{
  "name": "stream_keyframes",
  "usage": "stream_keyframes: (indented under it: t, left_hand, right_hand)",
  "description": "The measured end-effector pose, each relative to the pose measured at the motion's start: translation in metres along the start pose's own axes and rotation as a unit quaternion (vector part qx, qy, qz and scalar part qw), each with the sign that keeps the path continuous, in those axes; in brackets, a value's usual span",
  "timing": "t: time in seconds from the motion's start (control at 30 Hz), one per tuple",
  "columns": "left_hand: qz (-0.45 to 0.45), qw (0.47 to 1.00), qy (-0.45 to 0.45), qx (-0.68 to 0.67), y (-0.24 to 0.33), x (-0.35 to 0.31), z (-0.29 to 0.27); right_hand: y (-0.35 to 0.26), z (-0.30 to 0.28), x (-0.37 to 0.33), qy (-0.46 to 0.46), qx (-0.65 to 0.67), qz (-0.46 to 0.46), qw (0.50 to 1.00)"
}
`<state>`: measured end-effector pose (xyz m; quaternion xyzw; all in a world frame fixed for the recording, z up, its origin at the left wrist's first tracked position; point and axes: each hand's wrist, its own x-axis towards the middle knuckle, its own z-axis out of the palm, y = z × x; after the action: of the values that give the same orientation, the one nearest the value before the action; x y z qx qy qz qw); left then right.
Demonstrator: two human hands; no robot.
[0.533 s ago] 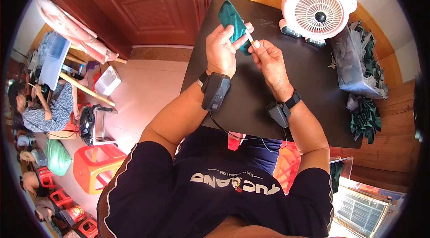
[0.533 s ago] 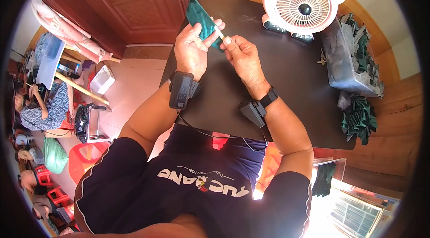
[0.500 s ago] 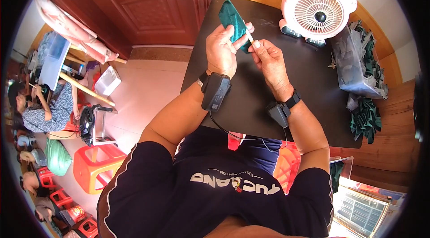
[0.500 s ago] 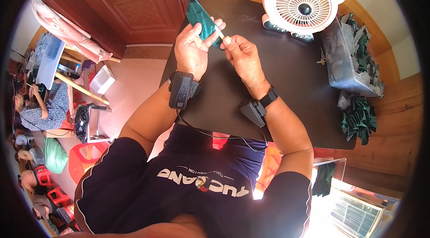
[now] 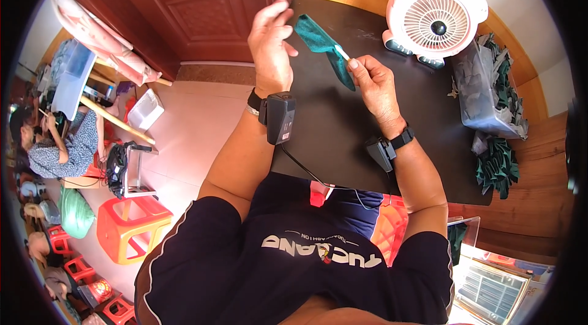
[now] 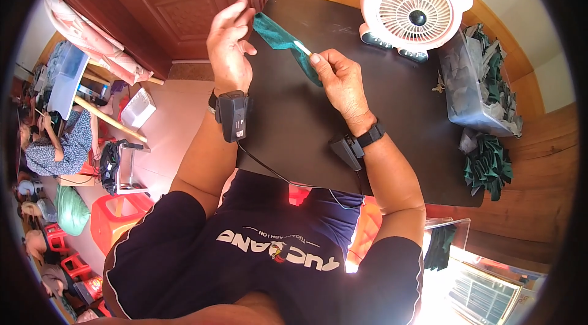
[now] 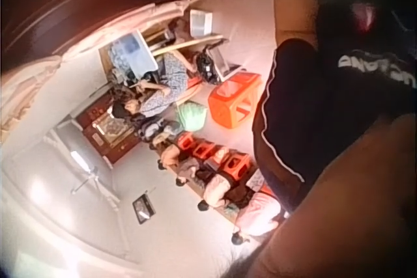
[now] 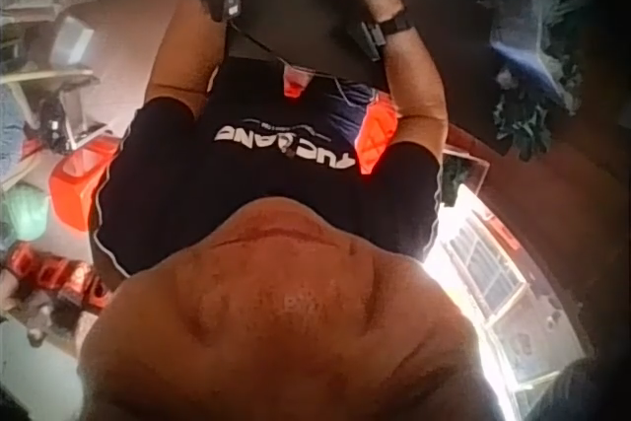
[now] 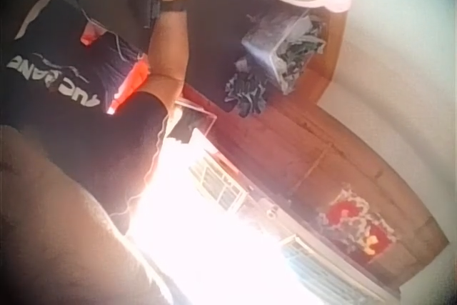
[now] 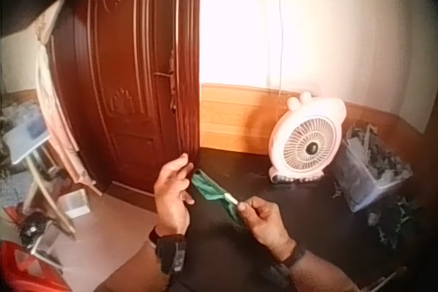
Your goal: Turning green fabric strips inside out using a wooden stick on a desk.
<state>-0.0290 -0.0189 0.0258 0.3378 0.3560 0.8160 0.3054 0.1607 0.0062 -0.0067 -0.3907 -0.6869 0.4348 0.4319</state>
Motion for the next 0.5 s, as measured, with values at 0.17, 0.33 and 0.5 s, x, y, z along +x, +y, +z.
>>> stream_keyframes:
  t: [0.17, 0.33, 0.5]
  left_hand:
    - [-0.089, 0.984, -0.153, -0.035, -0.006, 0.003, -0.004]
    - [-0.087, 0.986, -0.129, -0.066, -0.004, 0.003, -0.007]
    - [-0.093, 0.985, -0.133, -0.053, -0.002, -0.001, -0.001]
  right_hand:
    - [-0.001, 0.000, -0.002, -0.022, -0.010, -0.036, 0.999]
    - [-0.002, -0.001, -0.002, -0.040, -0.023, -0.028, 0.999]
    - [-0.004, -0.004, -0.003, -0.049, -0.023, -0.026, 0.998]
